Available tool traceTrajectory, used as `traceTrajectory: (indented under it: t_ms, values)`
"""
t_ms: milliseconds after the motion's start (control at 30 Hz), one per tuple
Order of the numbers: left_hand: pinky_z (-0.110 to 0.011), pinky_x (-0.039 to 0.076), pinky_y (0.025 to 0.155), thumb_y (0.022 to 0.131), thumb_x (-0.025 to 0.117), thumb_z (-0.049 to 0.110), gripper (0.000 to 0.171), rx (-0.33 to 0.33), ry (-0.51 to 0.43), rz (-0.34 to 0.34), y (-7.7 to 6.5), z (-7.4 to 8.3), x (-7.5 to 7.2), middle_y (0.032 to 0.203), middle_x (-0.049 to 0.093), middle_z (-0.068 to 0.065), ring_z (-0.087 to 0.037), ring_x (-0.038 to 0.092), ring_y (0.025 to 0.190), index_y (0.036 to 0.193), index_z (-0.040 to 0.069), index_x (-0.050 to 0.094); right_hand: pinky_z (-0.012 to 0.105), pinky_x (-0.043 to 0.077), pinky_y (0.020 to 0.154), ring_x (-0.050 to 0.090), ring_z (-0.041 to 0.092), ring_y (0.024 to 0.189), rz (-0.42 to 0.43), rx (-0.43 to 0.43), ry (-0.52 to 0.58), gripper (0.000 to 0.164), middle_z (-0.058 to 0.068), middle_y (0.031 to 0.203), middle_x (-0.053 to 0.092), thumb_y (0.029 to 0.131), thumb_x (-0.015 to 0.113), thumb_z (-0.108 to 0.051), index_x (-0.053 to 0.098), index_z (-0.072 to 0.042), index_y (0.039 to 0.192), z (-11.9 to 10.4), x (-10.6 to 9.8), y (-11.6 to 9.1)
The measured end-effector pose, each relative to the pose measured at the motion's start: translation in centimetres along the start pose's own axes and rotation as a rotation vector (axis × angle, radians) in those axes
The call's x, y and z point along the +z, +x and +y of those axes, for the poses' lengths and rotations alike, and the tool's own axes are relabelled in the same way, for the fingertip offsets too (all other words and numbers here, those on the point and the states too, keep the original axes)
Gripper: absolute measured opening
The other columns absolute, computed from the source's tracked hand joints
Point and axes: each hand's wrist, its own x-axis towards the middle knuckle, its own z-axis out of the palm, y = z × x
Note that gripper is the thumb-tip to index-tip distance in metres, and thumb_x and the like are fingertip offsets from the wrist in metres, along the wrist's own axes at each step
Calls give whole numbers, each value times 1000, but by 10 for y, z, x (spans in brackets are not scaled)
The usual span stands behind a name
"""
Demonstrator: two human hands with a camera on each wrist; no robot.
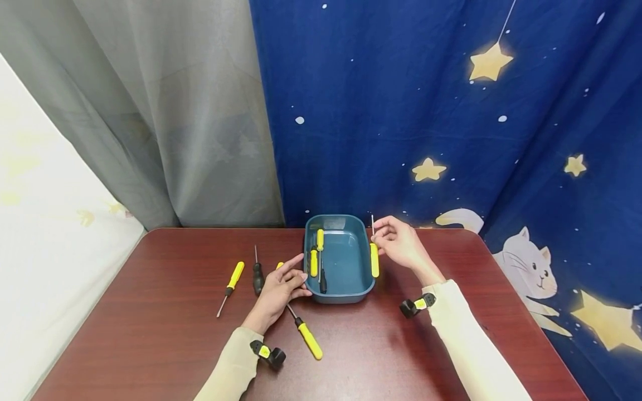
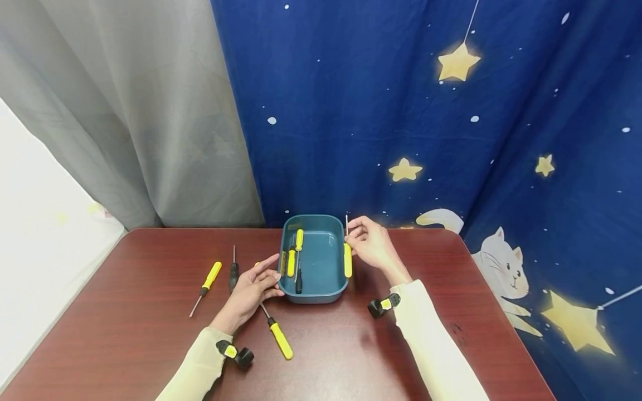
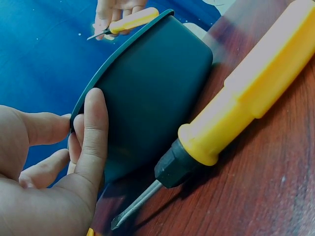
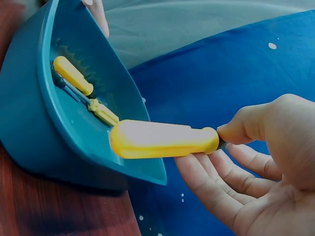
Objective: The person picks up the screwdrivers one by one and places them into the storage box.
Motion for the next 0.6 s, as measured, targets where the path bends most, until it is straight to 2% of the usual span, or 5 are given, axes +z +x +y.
traceTrajectory:
  t_ms: [167, 333, 600]
  values:
    - [-30, 65, 75, 101, 61, 4, 56, -5, -2, 0, 0, 1, 1, 100, 62, -11, -17, 71, 73, 153, 20, 48, 39, 66, 76, 75, 22, 88, -32, 15, 4, 28, 18, 104, 72, 95, 62, -6, 60, -1, 122, -2, 2, 7]
    - [-30, 65, 75, 101, 62, 4, 56, -4, 0, 0, 1, 1, 1, 101, 62, -12, -17, 71, 73, 153, 19, 47, 49, 65, 82, 74, 20, 82, -50, 44, 7, 30, 17, 102, 72, 95, 64, -9, 60, 0, 123, -4, 5, 15]
    - [-30, 65, 74, 101, 61, 3, 57, 5, -3, 3, 1, 1, 1, 101, 62, -13, -17, 71, 72, 155, 16, 45, 49, 65, 84, 74, 19, 76, -82, 84, -11, 31, 16, 101, 73, 95, 66, -11, 61, -2, 124, -8, 10, 27]
